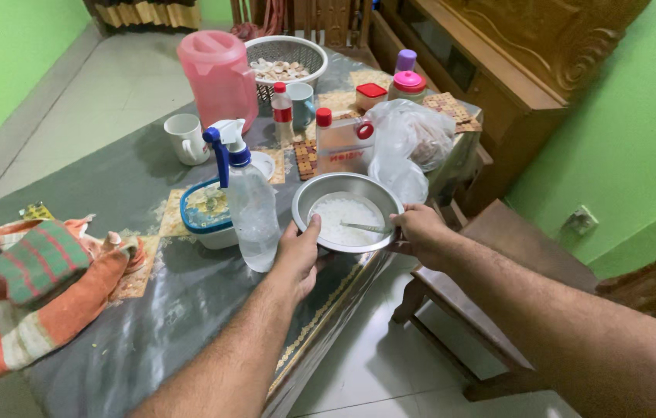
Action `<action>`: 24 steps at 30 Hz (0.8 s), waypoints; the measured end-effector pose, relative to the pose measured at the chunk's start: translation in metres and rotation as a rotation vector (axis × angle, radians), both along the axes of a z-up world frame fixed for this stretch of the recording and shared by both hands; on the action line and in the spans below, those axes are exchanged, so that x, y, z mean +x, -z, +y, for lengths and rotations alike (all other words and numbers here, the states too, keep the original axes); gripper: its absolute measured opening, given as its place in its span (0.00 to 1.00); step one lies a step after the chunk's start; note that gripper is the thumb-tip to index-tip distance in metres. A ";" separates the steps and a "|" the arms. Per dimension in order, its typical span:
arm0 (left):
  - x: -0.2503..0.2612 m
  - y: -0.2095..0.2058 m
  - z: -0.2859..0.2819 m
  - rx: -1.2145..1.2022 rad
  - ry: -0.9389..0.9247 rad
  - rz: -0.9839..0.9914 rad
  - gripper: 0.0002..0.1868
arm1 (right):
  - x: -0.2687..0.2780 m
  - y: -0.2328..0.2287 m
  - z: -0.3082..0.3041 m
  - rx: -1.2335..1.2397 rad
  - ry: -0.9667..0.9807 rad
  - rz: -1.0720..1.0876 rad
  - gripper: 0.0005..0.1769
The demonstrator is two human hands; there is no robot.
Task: The person opens a refrigerator and removes several items one by one, including a bottle, a bag of food, a plastic container, a metal bowl, a small bowl, a white container, a bag of vegetables, and a mug. Each item is placed on a nearby table.
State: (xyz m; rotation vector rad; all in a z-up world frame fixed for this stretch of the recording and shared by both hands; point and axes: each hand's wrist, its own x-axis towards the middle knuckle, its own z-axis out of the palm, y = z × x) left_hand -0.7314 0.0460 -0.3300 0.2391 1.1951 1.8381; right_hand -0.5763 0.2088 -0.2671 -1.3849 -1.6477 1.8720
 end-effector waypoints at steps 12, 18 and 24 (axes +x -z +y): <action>-0.015 0.050 0.026 -0.025 -0.165 -0.202 0.20 | -0.035 0.064 0.045 -0.093 -0.161 0.095 0.39; -0.024 0.057 0.035 -0.015 -0.233 -0.223 0.20 | -0.051 0.070 0.052 -0.033 -0.241 0.138 0.44; -0.027 0.054 0.042 -0.108 -0.275 -0.201 0.21 | -0.061 0.069 0.056 0.001 -0.214 0.149 0.46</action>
